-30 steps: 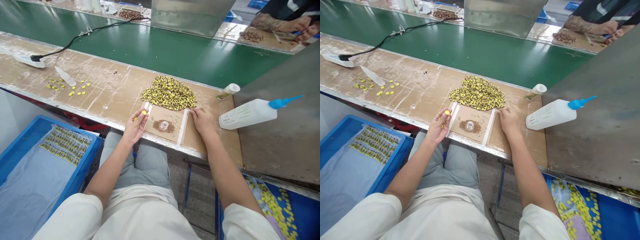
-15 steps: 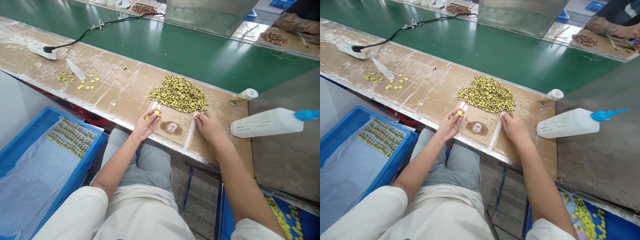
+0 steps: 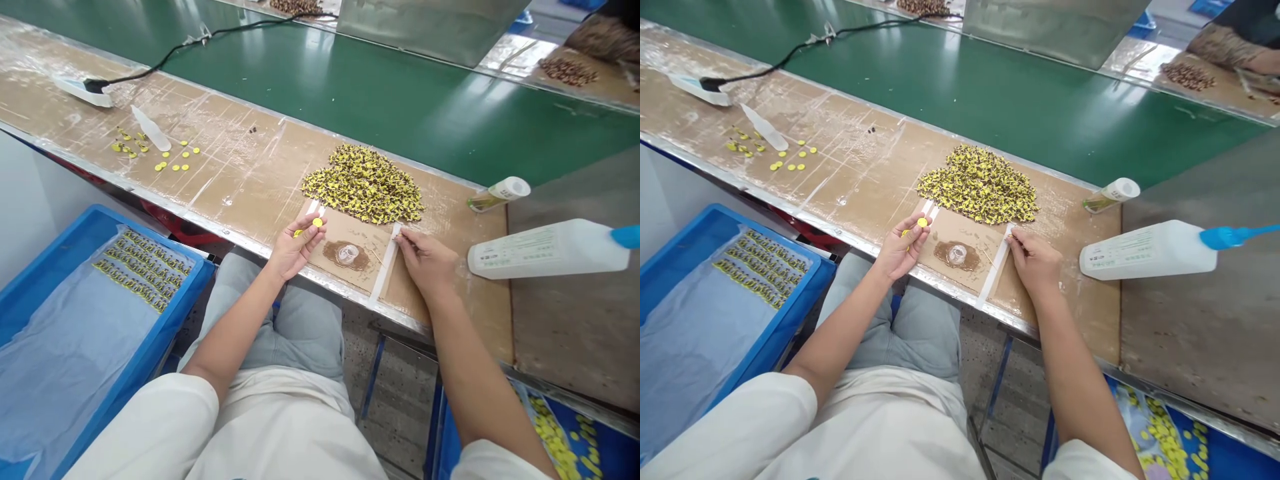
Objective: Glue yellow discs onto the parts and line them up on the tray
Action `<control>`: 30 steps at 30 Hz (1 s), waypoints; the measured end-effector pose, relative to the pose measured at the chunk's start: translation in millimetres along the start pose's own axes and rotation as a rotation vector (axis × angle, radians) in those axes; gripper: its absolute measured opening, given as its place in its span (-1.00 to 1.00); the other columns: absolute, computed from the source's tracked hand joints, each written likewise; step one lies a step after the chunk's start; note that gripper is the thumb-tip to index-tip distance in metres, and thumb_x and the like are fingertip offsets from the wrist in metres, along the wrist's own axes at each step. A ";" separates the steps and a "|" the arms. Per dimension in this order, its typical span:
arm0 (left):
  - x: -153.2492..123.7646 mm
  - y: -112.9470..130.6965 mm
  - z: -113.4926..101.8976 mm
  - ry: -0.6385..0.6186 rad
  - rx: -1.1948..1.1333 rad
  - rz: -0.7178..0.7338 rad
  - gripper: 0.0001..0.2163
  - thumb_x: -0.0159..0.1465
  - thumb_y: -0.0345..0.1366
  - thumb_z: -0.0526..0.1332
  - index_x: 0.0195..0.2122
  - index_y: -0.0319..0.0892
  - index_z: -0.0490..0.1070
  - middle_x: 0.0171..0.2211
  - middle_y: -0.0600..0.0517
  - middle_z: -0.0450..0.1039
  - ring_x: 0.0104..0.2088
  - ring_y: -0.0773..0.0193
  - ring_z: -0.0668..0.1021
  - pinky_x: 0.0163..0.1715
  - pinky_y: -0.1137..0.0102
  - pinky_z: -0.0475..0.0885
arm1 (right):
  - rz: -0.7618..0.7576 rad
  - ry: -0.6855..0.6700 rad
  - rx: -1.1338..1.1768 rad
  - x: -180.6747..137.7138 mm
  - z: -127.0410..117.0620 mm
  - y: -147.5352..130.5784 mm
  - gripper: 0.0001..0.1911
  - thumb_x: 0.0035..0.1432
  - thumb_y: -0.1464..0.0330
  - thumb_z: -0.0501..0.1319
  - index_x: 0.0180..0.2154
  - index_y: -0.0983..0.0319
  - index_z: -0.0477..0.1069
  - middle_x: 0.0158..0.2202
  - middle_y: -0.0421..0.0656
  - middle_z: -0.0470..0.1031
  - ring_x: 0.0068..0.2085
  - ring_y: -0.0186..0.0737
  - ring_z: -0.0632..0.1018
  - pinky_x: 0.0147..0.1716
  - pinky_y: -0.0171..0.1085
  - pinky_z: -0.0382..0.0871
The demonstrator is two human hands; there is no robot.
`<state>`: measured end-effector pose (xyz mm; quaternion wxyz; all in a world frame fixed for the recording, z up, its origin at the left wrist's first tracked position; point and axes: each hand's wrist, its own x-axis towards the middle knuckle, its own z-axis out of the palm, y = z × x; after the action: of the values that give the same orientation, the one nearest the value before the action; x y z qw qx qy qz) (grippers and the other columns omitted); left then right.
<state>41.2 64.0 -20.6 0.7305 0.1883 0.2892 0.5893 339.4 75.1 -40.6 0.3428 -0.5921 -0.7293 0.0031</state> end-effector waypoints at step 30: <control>-2.7 0.9 4.0 -0.023 -0.057 -0.017 -0.82 0.17 -0.33 0.33 -0.18 -0.15 0.56 -0.15 -0.07 0.57 -0.63 0.60 0.15 -0.69 0.62 0.08 | -0.186 0.201 0.534 -14.7 25.9 -92.8 -0.81 0.05 0.44 0.37 -0.25 0.11 0.57 -0.37 -0.20 0.61 -0.37 -0.21 0.61 -0.34 -0.18 0.53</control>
<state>42.8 61.9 -16.4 0.7439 0.1720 0.2654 0.5887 247.3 45.1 -29.6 0.5556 -0.4091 -0.7162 0.1050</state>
